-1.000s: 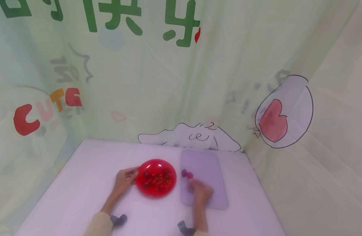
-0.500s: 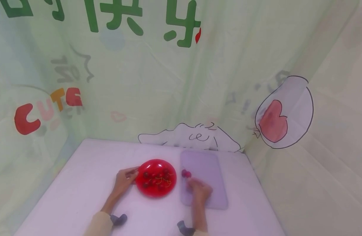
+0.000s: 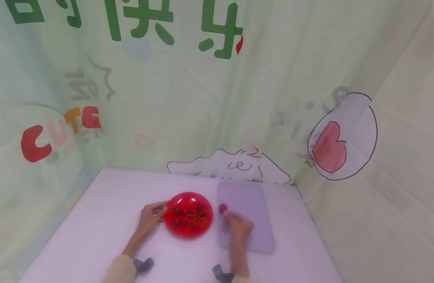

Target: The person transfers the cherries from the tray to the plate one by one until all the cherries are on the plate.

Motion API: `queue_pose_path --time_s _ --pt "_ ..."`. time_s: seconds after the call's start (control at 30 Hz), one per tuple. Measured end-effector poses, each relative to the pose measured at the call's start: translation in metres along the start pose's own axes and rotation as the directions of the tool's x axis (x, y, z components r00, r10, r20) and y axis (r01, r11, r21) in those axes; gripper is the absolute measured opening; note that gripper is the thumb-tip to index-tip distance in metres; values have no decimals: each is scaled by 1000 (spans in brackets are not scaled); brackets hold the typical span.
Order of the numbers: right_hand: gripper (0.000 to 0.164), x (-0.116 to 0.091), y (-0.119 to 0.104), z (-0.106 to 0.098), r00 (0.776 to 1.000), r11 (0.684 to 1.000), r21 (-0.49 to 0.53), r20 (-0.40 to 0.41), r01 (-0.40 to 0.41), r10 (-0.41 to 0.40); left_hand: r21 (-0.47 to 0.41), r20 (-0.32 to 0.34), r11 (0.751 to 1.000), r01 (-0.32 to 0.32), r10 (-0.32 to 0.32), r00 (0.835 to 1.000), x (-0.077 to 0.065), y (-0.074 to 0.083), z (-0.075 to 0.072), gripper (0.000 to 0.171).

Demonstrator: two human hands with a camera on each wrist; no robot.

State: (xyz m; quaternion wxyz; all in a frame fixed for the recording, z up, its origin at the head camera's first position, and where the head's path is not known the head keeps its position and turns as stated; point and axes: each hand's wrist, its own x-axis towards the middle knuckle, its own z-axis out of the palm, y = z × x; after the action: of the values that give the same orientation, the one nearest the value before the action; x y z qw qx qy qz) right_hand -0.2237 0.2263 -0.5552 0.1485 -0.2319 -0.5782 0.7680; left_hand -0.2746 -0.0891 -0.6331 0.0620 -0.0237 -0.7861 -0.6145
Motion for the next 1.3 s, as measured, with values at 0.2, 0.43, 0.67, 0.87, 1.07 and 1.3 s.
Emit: queue_pose_path --time_s 0.2,0.43,0.67,0.87,1.07,1.3 --pt "22 -1 0 12 1000 1000 8 18 -13 13 -1 -9 1000 -5 5 1000 1 -2 -1 32" --pt "28 -4 -1 23 999 998 -59 2 -33 34 -4 -5 1000 6 -6 1000 2 -1 0 32" --pt "34 -7 -4 34 999 997 -79 37 -21 24 2 -6 1000 14 -14 1000 2 0 2 32" --pt "31 -8 -2 39 998 994 -106 58 -14 20 3 3 1000 9 -9 1000 2 0 3 32" --pt "28 -7 1 44 995 997 -77 102 1 7 6 -1 1000 4 -4 1000 1 1 2 33" --pt "27 -7 5 49 991 995 -102 127 -14 27 16 -5 1000 1 -1 1000 2 0 0 32"
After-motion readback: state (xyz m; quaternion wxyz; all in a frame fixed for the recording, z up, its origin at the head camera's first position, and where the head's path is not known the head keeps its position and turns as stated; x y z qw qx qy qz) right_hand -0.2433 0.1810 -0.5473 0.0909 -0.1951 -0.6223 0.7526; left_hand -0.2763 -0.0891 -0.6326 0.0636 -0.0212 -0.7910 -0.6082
